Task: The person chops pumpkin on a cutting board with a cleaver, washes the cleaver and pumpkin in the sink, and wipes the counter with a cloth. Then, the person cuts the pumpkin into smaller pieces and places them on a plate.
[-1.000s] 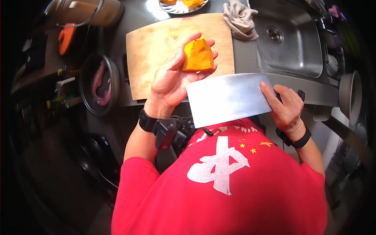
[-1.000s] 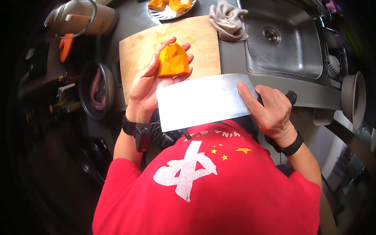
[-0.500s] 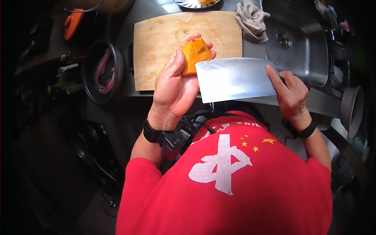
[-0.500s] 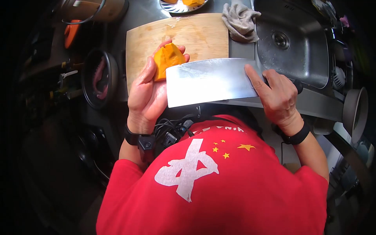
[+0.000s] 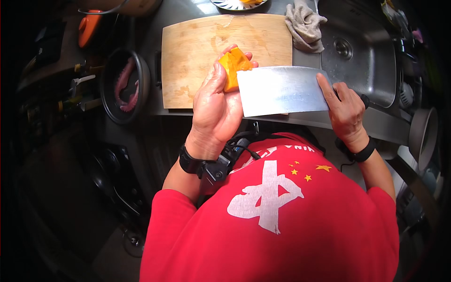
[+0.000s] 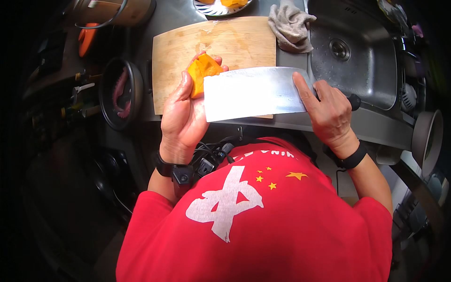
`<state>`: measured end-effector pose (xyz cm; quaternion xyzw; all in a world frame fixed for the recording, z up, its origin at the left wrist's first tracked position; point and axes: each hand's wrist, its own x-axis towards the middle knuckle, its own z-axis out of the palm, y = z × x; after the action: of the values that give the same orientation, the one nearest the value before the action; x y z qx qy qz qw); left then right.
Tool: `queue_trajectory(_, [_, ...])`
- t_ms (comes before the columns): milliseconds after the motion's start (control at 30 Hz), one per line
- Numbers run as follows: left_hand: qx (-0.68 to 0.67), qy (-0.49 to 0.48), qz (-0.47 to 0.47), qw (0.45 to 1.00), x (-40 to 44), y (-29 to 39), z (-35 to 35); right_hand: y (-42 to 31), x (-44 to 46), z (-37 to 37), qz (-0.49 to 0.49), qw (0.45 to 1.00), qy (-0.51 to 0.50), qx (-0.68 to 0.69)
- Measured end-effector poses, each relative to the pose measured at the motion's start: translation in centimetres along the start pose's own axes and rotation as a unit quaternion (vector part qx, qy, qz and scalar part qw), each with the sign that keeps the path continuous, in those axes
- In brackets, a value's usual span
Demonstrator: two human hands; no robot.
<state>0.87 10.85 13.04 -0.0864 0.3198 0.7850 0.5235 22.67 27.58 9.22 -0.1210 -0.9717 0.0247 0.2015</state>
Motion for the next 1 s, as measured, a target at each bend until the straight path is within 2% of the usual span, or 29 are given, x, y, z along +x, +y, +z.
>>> queue_trajectory(433, [0.031, 0.031, -0.005, 0.999, -0.2, 0.6, -1.0, 1.5, -0.1, 1.6, 0.011, 1.000, -0.010, 0.000])
queue_trajectory(500, [0.019, 0.036, -0.038, 0.998, -0.7, 0.6, -0.9, 1.7, -0.1, 1.6, 0.020, 1.000, -0.004, 0.002])
queue_trajectory(667, [0.020, 0.078, -0.022, 0.997, 0.4, 1.1, -2.0, 1.2, -0.4, 0.6, 0.002, 1.000, -0.013, 0.019])
queue_trajectory(833, [0.073, 0.061, -0.021, 0.995, 0.7, 0.8, -2.2, 0.4, -0.2, 0.0, 0.042, 0.994, 0.021, 0.096])
queue_trajectory(1000, [0.049, 0.046, -0.049, 0.997, 0.6, 0.8, -1.7, 0.3, -0.4, -1.0, 0.000, 1.000, -0.008, 0.026])
